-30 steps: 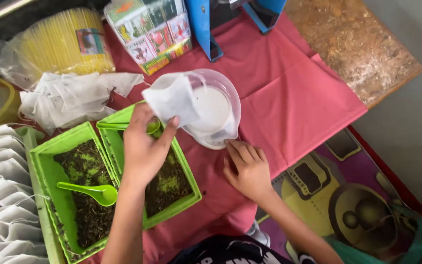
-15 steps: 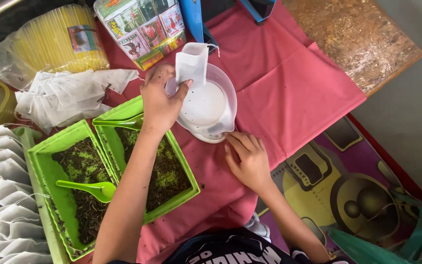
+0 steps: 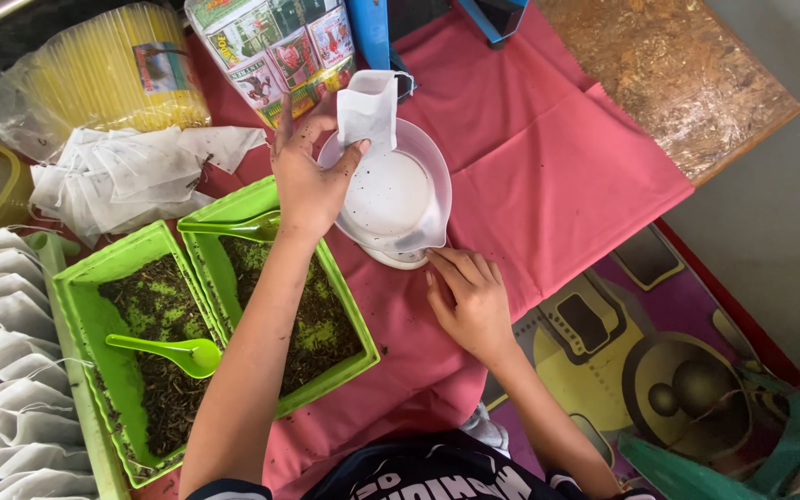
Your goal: Filling small white filter bags with tea leaves using a small plastic spoon
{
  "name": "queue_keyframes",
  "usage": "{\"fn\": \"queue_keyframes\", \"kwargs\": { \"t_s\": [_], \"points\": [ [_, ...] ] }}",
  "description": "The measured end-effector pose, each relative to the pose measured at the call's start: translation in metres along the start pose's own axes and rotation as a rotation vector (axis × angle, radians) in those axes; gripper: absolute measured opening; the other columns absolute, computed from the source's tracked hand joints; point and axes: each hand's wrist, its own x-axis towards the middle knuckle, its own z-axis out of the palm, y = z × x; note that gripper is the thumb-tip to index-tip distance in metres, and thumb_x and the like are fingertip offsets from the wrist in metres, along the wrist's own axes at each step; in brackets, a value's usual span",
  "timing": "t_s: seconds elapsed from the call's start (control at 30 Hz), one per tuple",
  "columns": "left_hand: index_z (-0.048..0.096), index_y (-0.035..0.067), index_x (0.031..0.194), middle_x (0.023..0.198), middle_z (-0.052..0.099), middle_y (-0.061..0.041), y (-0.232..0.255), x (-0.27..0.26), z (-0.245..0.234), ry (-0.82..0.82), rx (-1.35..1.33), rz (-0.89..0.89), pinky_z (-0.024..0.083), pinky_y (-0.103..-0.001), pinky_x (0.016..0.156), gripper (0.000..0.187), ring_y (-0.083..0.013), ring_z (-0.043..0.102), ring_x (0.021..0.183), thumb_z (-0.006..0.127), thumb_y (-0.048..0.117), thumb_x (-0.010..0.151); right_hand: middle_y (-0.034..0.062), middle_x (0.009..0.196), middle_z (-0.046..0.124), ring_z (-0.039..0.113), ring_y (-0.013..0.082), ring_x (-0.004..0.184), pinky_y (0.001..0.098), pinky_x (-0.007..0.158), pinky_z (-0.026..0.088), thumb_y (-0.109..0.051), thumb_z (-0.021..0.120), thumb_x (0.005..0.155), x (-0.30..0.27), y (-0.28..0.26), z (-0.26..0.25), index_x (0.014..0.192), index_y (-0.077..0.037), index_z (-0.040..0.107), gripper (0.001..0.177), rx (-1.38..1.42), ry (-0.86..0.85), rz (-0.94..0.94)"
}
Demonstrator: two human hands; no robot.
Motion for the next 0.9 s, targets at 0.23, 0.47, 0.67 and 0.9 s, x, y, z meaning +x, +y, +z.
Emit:
{"fn": "queue_keyframes", "kwargs": {
  "t_s": [0.23,0.47,0.67,0.9],
  "points": [
    [0.064,0.023,0.089,0.163,0.04,0.003,-0.013,0.004,0.004,0.004,0.165,-0.11,0.024,-0.068,0.112,0.03,-0.0401,0.015,0.156,0.09,0.032,0.079,0.0041,0.118,0.07,0.065,0.026,0.099,0.038,0.077,0.049,-0.012,0.064,0.096,0.0,-0.002,-0.002,0.119,-0.007,0.07,0.024,0.013,-0.021,-0.024],
    [0.058,0.016,0.12,0.143,0.054,-0.007,-0.037,0.015,-0.018,-0.172,0.299,-0.22,0.038,-0.068,0.105,0.05,-0.0343,0.042,0.14,0.076,0.054,0.092,0.0033,0.11,0.071,0.067,0.0248,0.1,0.0362,0.079,0.05,-0.014,0.067,0.092,-0.001,0.003,0.004,0.112,-0.01,0.075,0.022,0.009,0.012,-0.012],
    [0.055,0.013,0.129,0.132,0.066,-0.016,-0.051,0.011,-0.023,-0.165,-0.071,-0.299,0.045,-0.054,0.102,0.051,-0.0373,0.057,0.13,0.062,0.056,0.103,0.0037,0.111,0.071,0.067,0.0253,0.101,0.0366,0.08,0.05,-0.014,0.067,0.092,-0.002,0.003,0.004,0.114,-0.01,0.074,0.023,0.008,-0.008,-0.003],
    [0.049,0.005,0.132,0.129,0.065,-0.02,-0.043,0.005,-0.039,-0.32,-0.265,-0.312,0.043,-0.05,0.109,0.052,-0.0322,0.057,0.135,0.062,0.048,0.106,0.0017,0.112,0.071,0.066,0.0232,0.101,0.0353,0.082,0.049,-0.015,0.067,0.093,-0.003,0.001,0.005,0.116,-0.012,0.074,0.024,-0.016,-0.016,0.013]
  ]
}}
